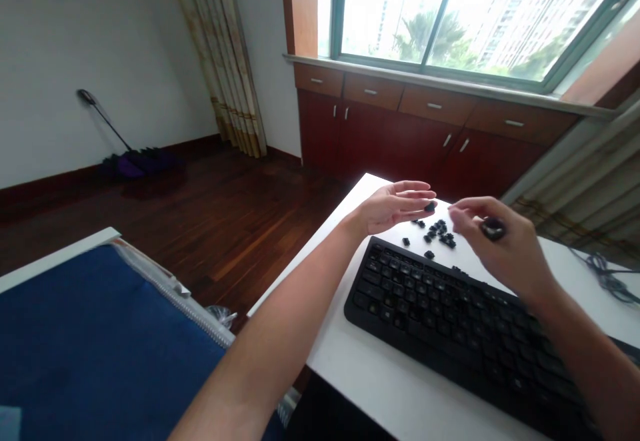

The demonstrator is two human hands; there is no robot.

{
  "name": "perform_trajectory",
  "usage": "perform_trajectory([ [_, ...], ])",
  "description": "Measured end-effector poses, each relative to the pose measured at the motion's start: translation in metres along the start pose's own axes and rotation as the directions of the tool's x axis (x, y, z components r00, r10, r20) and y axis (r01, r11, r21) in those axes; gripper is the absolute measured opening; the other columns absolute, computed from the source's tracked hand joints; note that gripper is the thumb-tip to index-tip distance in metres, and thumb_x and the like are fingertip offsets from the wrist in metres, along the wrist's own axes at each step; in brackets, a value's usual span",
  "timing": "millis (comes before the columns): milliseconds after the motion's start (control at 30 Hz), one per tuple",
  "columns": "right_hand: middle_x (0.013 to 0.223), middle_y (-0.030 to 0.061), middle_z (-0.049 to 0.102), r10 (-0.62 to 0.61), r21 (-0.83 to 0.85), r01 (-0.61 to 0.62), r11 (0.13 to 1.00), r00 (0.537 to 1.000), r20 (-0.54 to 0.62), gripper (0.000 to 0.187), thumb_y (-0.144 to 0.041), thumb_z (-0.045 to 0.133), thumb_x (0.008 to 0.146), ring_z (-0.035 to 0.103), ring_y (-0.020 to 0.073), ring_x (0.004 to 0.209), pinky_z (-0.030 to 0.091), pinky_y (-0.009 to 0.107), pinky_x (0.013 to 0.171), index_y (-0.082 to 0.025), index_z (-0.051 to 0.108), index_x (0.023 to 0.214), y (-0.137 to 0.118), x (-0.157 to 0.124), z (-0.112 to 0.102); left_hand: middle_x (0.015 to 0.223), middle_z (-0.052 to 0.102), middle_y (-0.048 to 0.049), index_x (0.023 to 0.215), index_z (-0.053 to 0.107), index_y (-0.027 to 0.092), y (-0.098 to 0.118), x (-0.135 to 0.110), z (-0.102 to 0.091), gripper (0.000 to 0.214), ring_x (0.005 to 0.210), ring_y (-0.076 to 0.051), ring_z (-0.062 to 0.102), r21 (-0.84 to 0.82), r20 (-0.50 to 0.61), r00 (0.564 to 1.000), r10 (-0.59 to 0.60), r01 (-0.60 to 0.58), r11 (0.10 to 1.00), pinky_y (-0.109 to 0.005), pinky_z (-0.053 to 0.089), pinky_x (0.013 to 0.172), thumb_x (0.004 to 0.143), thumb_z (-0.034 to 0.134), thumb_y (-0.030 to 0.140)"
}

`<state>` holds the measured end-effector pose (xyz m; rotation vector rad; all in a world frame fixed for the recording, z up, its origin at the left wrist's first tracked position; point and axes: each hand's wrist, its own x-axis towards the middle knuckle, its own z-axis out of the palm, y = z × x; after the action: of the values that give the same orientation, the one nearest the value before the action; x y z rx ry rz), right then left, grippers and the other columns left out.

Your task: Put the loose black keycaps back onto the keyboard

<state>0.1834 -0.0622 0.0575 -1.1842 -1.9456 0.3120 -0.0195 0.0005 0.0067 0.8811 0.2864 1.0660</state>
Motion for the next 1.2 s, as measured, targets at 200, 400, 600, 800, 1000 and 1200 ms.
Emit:
perform_trajectory([
  [200, 0.085, 0.0012, 0.071, -0.177, -0.149, 0.193, 0.97, 0.978, 0.114, 0.035, -0.041, 0.067, 0.088, 0.062, 0.0166, 0.065, 0.05, 0.032, 0.069, -0.025, 0.064, 0.119, 0.016, -0.014, -0.006, 0.119, 0.069, -0.0087, 0.105, 0.07, 0.018, -0.001, -0.005, 0.011, 0.034, 0.105, -0.018, 0.069, 0.119, 0.067, 0.997, -0.049, 0.041, 0.992, -0.041, 0.046, 0.104, 0.076, 0.074, 0.001],
  [400, 0.096, 0.0041, 0.072, -0.244, -0.162, 0.25, 0.955, 0.968, 0.059, 0.025, -0.038, 0.069, 0.088, 0.068, 0.0213, 0.085, 0.052, 0.035, 0.081, -0.025, 0.068, 0.11, 0.018, -0.011, -0.005, 0.122, 0.066, -0.0091, 0.107, 0.07, 0.019, -0.006, -0.006, 0.016, 0.036, 0.102, -0.018, 0.069, 0.184, 0.081, 0.991, -0.103, 0.087, 0.979, -0.035, 0.051, 0.096, 0.074, 0.078, 0.005],
  [600, 0.102, 0.0066, 0.072, -0.248, -0.169, 0.257, 0.952, 0.966, 0.069, 0.023, -0.04, 0.069, 0.088, 0.069, 0.022, 0.086, 0.054, 0.035, 0.08, -0.025, 0.072, 0.105, 0.026, -0.012, -0.007, 0.119, 0.069, -0.0094, 0.104, 0.071, 0.019, -0.007, -0.009, 0.026, 0.03, 0.103, -0.02, 0.069, 0.207, 0.03, 0.991, -0.127, 0.118, 0.971, -0.035, 0.052, 0.097, 0.076, 0.078, 0.012],
  [800, 0.097, 0.0054, 0.072, -0.238, -0.155, 0.238, 0.959, 0.971, 0.018, 0.024, -0.041, 0.07, 0.087, 0.069, 0.0217, 0.085, 0.053, 0.035, 0.079, -0.024, 0.073, 0.103, 0.025, -0.013, -0.009, 0.11, 0.071, -0.0077, 0.104, 0.07, 0.019, -0.006, -0.007, 0.027, 0.031, 0.093, -0.017, 0.071, 0.261, 0.022, 0.984, -0.175, 0.163, 0.952, -0.034, 0.053, 0.093, 0.075, 0.08, 0.012],
  [1000, 0.104, 0.0064, 0.07, -0.314, 0.006, 0.316, 0.949, 0.939, 0.141, 0.032, -0.039, 0.07, 0.087, 0.067, 0.0193, 0.086, 0.054, 0.032, 0.076, -0.024, 0.07, 0.116, 0.02, -0.014, -0.012, 0.106, 0.072, -0.0092, 0.105, 0.068, 0.018, -0.004, -0.009, 0.022, 0.033, 0.095, -0.02, 0.071, 0.292, 0.079, 0.972, -0.22, 0.188, 0.938, -0.035, 0.055, 0.089, 0.075, 0.082, 0.017],
  [1200, 0.106, 0.0069, 0.07, -0.291, 0.065, 0.285, 0.956, 0.948, 0.131, 0.022, -0.034, 0.067, 0.09, 0.068, 0.0201, 0.092, 0.056, 0.036, 0.083, -0.024, 0.072, 0.109, 0.019, -0.014, -0.011, 0.104, 0.072, -0.0078, 0.107, 0.068, 0.019, 0.001, -0.01, 0.018, 0.031, 0.086, -0.016, 0.072, 0.317, 0.096, 0.968, -0.232, 0.191, 0.929, -0.033, 0.057, 0.086, 0.078, 0.08, 0.02],
])
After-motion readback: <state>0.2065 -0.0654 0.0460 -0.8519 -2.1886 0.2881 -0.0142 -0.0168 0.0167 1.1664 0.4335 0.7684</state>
